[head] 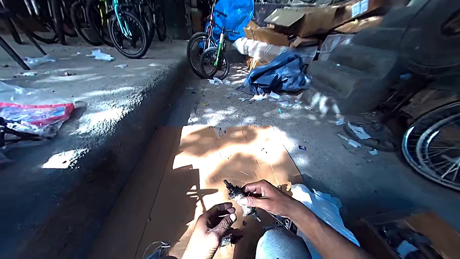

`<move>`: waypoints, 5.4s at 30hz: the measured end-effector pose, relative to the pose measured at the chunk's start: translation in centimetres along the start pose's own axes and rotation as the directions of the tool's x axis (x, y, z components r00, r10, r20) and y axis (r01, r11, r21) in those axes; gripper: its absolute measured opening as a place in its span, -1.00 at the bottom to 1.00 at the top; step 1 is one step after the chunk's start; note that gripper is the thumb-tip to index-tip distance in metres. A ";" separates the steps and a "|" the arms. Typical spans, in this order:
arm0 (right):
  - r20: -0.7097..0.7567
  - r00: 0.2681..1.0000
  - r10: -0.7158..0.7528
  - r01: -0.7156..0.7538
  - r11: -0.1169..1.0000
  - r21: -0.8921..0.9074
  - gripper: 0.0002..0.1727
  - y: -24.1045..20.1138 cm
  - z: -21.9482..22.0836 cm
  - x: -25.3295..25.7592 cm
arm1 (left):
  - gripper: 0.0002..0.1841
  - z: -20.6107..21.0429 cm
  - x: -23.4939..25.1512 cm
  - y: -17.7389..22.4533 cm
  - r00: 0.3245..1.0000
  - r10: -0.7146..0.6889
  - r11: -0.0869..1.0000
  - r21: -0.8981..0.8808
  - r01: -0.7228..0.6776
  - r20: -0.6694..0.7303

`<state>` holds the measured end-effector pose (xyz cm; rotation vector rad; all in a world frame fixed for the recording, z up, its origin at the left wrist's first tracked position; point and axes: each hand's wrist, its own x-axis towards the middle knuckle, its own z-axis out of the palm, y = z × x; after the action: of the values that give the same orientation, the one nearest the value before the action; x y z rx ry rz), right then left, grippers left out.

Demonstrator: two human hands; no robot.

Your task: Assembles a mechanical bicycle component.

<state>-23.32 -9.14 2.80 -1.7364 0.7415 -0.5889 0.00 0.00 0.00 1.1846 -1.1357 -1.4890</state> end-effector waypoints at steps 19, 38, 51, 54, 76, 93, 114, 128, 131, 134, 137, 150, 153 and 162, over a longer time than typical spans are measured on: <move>-0.396 0.917 -0.038 -0.049 0.977 -0.207 -0.68 -0.3 9.8 1.4 | -0.82 -1.3 -0.8 -1.8 0.939 0.012 0.847 -0.496 -0.192 -0.344; -0.408 0.909 -0.089 -0.063 0.937 -0.343 -0.81 0.1 9.7 0.5 | -0.50 -0.2 -0.6 -2.0 0.978 -0.078 0.879 -0.476 -0.023 -0.191; -0.178 0.983 0.034 -0.004 0.986 0.166 -0.60 0.6 7.6 0.2 | -0.57 0.0 -1.6 -0.7 0.970 -0.078 0.804 -0.589 -0.075 -0.230; -0.225 0.974 0.036 -0.029 0.999 0.034 -0.48 0.5 9.0 0.2 | -0.53 0.0 -1.3 -1.1 0.965 -0.088 0.808 -0.585 -0.076 -0.246; -0.513 0.854 0.087 -0.348 0.828 -0.439 -0.75 0.0 10.7 2.3 | -0.70 0.2 -0.5 -1.7 0.906 -0.073 0.886 -0.444 -0.132 -0.416; -0.289 0.956 0.054 -0.135 0.954 -0.268 -0.77 2.2 10.7 1.5 | -0.66 0.0 -0.2 -2.3 0.900 0.035 0.920 -0.338 -0.198 -0.434; -0.336 0.936 -0.103 0.002 0.958 -0.287 -0.70 0.8 10.0 0.6 | -0.61 0.2 -0.3 -2.5 0.935 -0.136 0.859 -0.509 -0.052 -0.327; -0.286 0.789 0.543 -0.238 0.701 0.673 -0.77 1.0 8.9 0.6 | -0.57 0.6 -0.3 -2.8 0.957 0.047 0.962 -0.244 -0.120 -0.287; -0.338 0.724 0.602 -0.202 0.653 0.730 -0.76 1.7 7.9 0.8 | -0.53 0.2 -1.1 -3.2 0.984 0.162 0.967 -0.184 -0.174 -0.074; -0.427 0.688 0.587 -0.108 0.664 0.739 -0.68 2.3 5.5 0.9 | -0.41 0.5 -2.3 -4.3 0.941 0.289 0.952 -0.153 -0.264 0.175; -0.418 0.790 0.449 -0.148 0.801 0.580 -0.71 2.4 6.5 0.1 | -0.34 1.0 -2.3 -4.4 0.974 0.190 0.940 -0.310 -0.145 0.120; -0.632 0.774 0.023 0.133 0.971 0.197 -0.81 -0.2 6.8 -0.6 | -0.57 0.7 3.4 -5.3 0.714 -0.492 0.845 -0.470 0.254 -0.498; -0.515 0.846 0.136 -0.072 0.987 0.143 -0.81 0.6 6.7 -1.3 | -0.62 0.9 5.6 -6.9 0.693 -0.553 0.786 -0.564 0.252 -0.462; -0.318 0.938 0.136 -0.263 0.877 -0.402 -0.75 4.7 5.9 -0.8 | -0.79 3.1 5.6 -5.3 0.855 -0.383 0.763 -0.642 0.078 -0.351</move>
<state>-20.52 -5.68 -3.38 -1.9722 1.3264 -0.5577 -4.42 -4.11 -5.71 1.1464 -0.1331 -1.4791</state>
